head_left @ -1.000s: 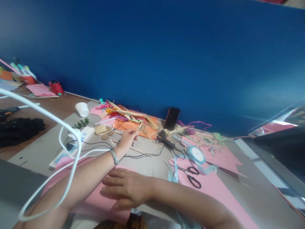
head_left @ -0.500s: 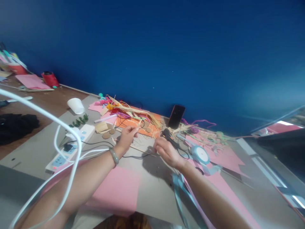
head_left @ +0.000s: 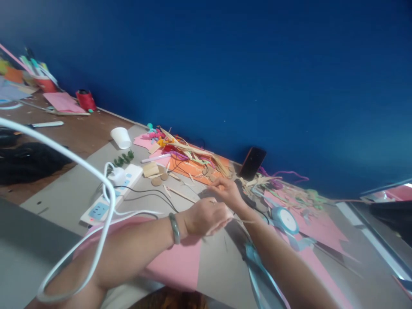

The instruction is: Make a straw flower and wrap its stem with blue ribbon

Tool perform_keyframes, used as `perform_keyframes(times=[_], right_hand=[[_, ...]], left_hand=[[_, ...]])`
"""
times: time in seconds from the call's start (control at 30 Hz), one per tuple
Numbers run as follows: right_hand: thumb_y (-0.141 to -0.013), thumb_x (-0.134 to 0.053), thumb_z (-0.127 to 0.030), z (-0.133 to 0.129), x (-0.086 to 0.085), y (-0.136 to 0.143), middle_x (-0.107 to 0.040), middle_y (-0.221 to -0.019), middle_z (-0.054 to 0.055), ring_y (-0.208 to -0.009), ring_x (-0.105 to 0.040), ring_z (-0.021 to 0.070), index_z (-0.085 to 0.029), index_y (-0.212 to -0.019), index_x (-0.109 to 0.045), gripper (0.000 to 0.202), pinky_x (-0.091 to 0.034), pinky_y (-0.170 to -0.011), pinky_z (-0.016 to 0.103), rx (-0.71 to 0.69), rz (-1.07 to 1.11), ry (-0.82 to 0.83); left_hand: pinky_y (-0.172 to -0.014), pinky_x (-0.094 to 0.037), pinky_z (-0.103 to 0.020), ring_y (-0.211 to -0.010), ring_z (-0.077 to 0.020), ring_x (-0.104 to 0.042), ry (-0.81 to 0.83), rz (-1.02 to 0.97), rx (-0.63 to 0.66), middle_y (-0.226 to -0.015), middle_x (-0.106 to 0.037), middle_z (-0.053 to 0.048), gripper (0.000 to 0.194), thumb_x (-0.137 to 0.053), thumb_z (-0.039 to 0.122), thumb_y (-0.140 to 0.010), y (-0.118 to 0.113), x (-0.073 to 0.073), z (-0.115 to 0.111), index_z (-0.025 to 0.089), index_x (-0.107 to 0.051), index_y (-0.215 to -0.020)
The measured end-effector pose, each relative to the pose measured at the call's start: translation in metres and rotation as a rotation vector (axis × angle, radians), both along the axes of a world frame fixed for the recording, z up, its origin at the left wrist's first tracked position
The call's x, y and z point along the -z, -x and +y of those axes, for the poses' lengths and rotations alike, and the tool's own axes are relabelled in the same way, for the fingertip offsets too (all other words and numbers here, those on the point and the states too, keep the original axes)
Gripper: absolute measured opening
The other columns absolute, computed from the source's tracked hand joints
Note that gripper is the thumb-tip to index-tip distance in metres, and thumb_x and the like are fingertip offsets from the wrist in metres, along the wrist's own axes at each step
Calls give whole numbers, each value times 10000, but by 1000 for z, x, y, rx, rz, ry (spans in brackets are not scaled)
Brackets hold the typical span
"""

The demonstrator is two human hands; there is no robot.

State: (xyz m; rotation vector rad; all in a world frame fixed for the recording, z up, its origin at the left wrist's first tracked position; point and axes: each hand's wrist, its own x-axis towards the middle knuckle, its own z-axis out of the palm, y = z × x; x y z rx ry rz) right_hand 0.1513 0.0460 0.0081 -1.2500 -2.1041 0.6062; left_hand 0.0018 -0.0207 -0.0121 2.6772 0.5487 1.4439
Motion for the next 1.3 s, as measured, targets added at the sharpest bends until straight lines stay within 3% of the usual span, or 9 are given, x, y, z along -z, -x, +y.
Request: perform_keyframes(times=[0.07, 0.17, 0.23, 0.33, 0.53, 0.73, 0.93, 1.1, 1.3], right_hand=[[-840, -561, -381, 4, -1, 16, -644, -608, 16, -594, -590, 149, -175, -614, -596, 307, -453, -617, 275, -67, -16, 30], [-897, -487, -350, 10, -3, 40, -620, -574, 13, -599, -566, 144, -169, -590, -595, 372, -433, -735, 318, -217, -218, -49], [-825, -593, -325, 14, -4, 56, -682, -730, 32, -722, -592, 174, -171, -788, -670, 176, -391, -841, 367, -347, -349, -143], [-740, -673, -279, 17, -6, 79, -692, -983, 67, -902, -591, 209, -197, -1188, -590, 462, -368, -871, 363, -447, -381, -173], [-822, -572, -233, 38, -5, 124, -712, -891, 40, -859, -603, 170, -196, -898, -703, 156, -374, -813, 265, -192, -443, -40], [-853, -512, -287, 72, 2, 155, -705, -771, 76, -704, -608, 176, -163, -783, -708, 242, -394, -644, 254, -11, -498, 85], [-744, -631, -259, 83, 8, 175, -698, -714, 58, -659, -607, 162, -162, -694, -711, 135, -394, -577, 229, 16, -486, 194], [-785, -536, -203, 85, 9, 168, -696, -685, 34, -589, -589, 112, -138, -763, -722, 198, -377, -517, 185, 12, -440, 251], [-767, -607, -323, 82, 7, 165, -686, -663, 30, -585, -595, 123, -152, -722, -711, 205, -371, -488, 191, 45, -453, 280]], left_hand=[[-626, -405, -300, -609, -136, -516, -60, 48, 20, -698, -573, -15, 104, -402, 139, -889, -2, 3, -2, 167, -502, -894], [-614, -399, -298, -622, -132, -518, -119, 73, 45, -698, -561, -15, 107, -403, 140, -883, -4, 5, -3, 171, -504, -896], [-628, -402, -303, -650, -137, -530, -129, 73, 24, -712, -569, -21, 103, -410, 151, -886, -4, 4, -4, 170, -507, -914], [-631, -403, -299, -644, -132, -532, -148, 40, 5, -727, -588, -20, 83, -426, 163, -888, -2, -1, -5, 170, -506, -909], [-619, -403, -281, -616, -124, -538, -198, -97, -33, -685, -587, -10, 50, -456, 171, -878, 5, -11, -3, 167, -505, -886], [-636, -420, -300, -645, -144, -555, -135, -15, -94, -674, -582, -19, 64, -435, 203, -898, 11, -14, 2, 188, -497, -901], [-598, -407, -294, -586, -135, -520, -155, -61, -120, -659, -579, -12, 58, -441, 201, -890, 12, -17, 4, 182, -494, -884], [-617, -408, -282, -609, -127, -537, -161, -14, -138, -650, -572, -6, 109, -404, 195, -904, 12, -17, 4, 179, -508, -873], [-595, -395, -295, -568, -133, -511, -149, -24, -148, -661, -574, -4, 66, -414, 193, -893, 10, -13, 5, 173, -476, -893]])
